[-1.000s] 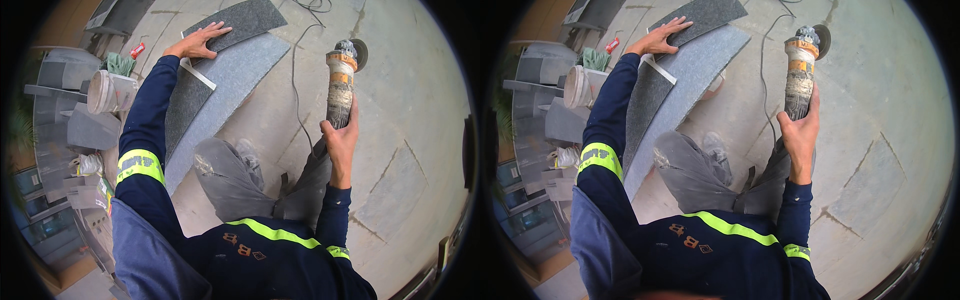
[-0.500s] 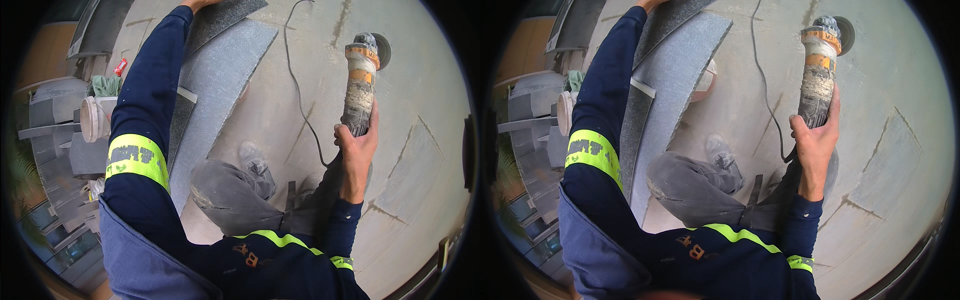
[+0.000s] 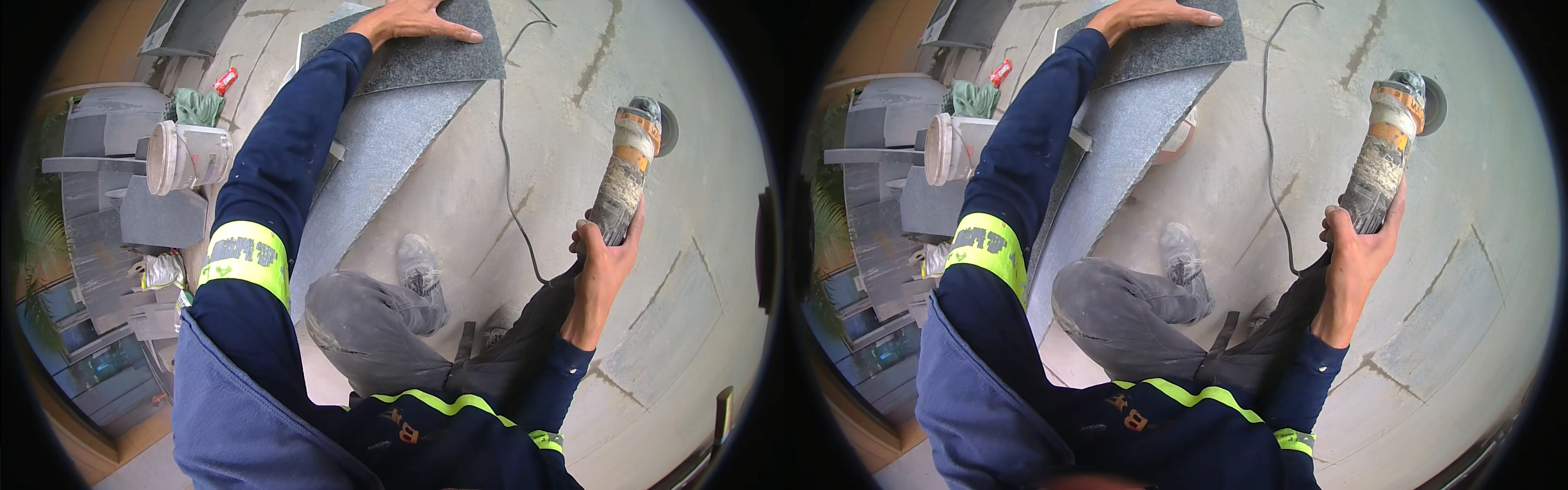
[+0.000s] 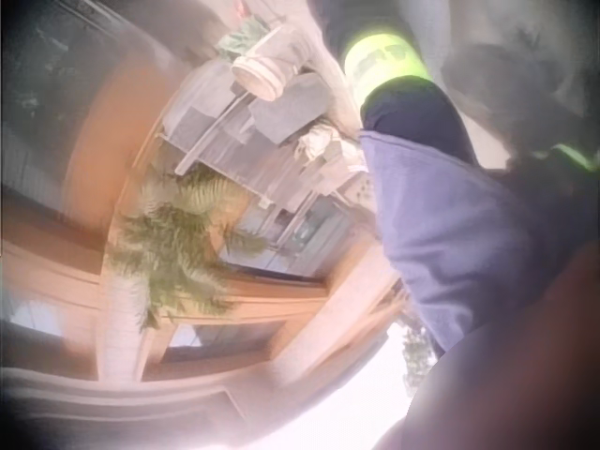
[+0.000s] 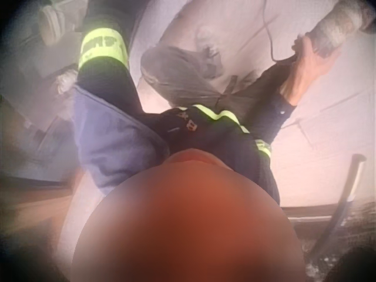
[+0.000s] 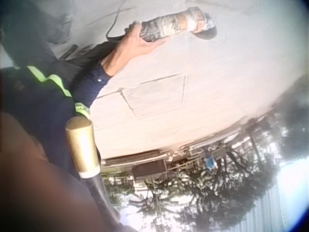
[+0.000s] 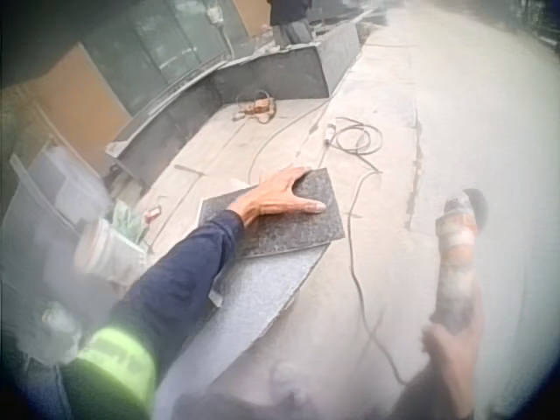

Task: The person measures and marks a dark stone slab with a metal ruler and pencil, then uses an angle grinder to cut along the marked line. The person handles the slab, ruler, pencil, and grinder during the process.

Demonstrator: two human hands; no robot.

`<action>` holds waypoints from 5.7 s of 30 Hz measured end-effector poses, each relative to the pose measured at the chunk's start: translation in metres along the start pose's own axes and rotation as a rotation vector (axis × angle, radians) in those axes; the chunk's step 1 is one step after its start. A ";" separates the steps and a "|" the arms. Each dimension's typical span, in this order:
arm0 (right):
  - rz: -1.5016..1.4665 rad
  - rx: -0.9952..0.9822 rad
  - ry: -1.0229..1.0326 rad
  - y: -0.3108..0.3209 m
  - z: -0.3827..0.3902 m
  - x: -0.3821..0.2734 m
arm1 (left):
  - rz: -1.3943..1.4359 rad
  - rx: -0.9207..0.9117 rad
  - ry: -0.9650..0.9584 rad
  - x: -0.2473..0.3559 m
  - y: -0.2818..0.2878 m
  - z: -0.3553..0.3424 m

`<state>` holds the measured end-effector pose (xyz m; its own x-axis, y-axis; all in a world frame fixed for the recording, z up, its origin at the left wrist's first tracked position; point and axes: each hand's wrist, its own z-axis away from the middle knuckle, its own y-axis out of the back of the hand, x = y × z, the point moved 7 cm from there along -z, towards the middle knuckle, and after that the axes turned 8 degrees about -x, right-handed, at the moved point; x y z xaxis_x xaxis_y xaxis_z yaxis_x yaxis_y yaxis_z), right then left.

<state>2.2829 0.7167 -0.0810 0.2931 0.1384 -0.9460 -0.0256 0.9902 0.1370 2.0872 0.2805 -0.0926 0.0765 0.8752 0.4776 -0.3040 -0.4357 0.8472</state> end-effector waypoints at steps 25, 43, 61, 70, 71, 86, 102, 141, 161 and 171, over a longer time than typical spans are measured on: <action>-0.020 -0.096 0.146 -0.007 -0.005 -0.013 | -0.207 0.220 -0.264 0.077 -0.122 0.156; -0.041 -0.435 0.335 -0.009 0.063 -0.051 | -0.288 1.191 1.174 0.017 -0.181 0.766; -0.217 -0.392 0.127 -0.023 0.070 -0.092 | -0.361 0.832 1.924 0.003 -0.304 0.945; -0.120 -0.438 -0.068 -0.005 0.100 -0.265 | 0.100 0.508 1.823 0.057 -0.163 0.847; -0.129 -0.432 -0.081 -0.003 0.098 -0.295 | 0.086 0.528 1.676 0.057 -0.126 0.818; -0.174 -0.431 -0.058 0.100 -0.106 -0.537 | 0.645 -0.067 0.023 0.501 0.188 0.086; -0.427 -0.435 -0.176 0.143 -0.418 -0.663 | 0.198 0.112 0.525 0.336 0.338 -0.042; -0.336 -0.145 -0.515 -0.031 -1.013 -0.594 | -0.431 0.010 0.781 -0.192 0.574 -0.924; -0.196 -0.091 -0.472 -0.102 -0.968 -0.610 | -0.074 0.077 0.551 -0.232 0.608 -0.921; -0.045 -0.269 -0.182 -0.242 -0.949 -0.645 | 1.452 -0.455 0.517 -0.060 0.517 -0.778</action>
<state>1.1931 0.4033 0.2168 0.4653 0.1132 -0.8779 -0.2529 0.9674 -0.0092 1.1869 0.1665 0.1360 -0.7993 -0.1880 0.5708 -0.0808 -0.9076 -0.4120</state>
